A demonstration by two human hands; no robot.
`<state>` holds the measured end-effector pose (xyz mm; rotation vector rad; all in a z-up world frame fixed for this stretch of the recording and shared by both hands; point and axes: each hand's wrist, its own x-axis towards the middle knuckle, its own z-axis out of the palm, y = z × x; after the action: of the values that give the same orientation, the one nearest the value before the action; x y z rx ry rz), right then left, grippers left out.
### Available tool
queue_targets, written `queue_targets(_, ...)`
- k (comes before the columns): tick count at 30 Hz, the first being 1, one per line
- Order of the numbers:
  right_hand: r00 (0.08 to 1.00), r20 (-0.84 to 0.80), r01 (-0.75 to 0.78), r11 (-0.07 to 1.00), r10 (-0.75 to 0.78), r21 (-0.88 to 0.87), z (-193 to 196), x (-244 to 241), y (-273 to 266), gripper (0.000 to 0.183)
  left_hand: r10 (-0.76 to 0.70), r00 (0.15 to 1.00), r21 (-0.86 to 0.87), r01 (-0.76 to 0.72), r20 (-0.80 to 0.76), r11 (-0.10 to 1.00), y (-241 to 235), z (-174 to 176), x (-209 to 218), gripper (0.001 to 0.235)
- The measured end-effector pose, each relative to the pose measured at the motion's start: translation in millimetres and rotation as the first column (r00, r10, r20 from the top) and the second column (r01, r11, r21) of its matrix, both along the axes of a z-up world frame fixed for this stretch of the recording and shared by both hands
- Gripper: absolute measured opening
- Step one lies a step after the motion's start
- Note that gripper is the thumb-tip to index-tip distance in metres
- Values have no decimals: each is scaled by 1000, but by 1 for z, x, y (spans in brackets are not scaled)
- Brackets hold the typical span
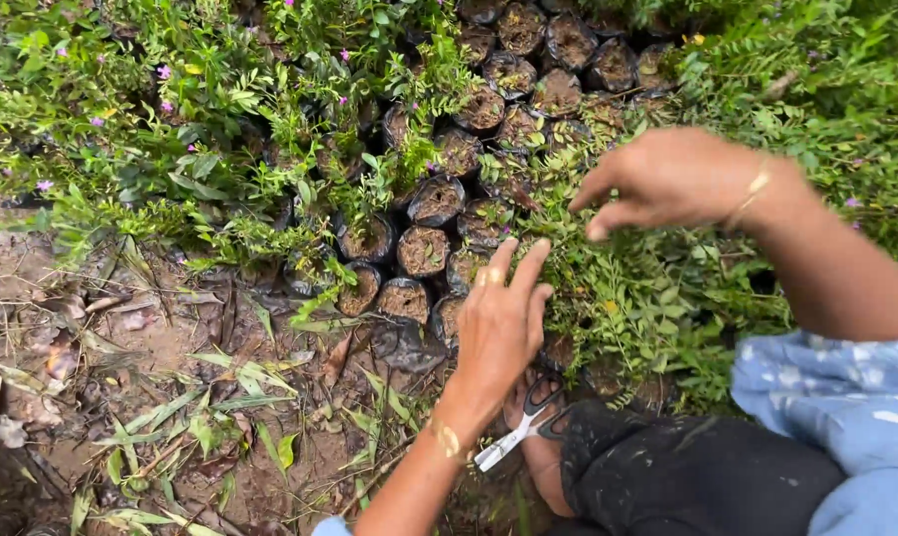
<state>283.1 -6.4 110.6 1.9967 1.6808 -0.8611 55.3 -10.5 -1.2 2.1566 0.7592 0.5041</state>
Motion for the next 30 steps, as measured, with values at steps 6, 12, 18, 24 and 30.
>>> queue_targets(6, 971, 204, -169, 960, 124, 221, -59, -4, -28, 16, 232, 971, -428, -187, 55, 884, 29, -1, -23, 10)
queue_targets(12, 942, -293, -21, 898, 166, 439, 8, -40, -13, 62, 499, 844, -782, -173, 195, 599, 51, 30, -46, 11)
queue_targets(18, 655, -745, 371, 913, -127, 170, -34, -66, -6, 17, 530, 788, -765, -123, 312, 632, 50, 66, -41, 22)
queue_targets(24, 386, -911, 642, 751, -143, 153, -29, -74, -10, 12, 364, 888, -907, 123, 282, 402, 24, 32, -52, 36)
queue_targets(30, 658, -747, 472, 720, 97, 509, -41, -60, -16, 18, 541, 812, -940, 30, 221, 340, 27, 11, -64, 24)
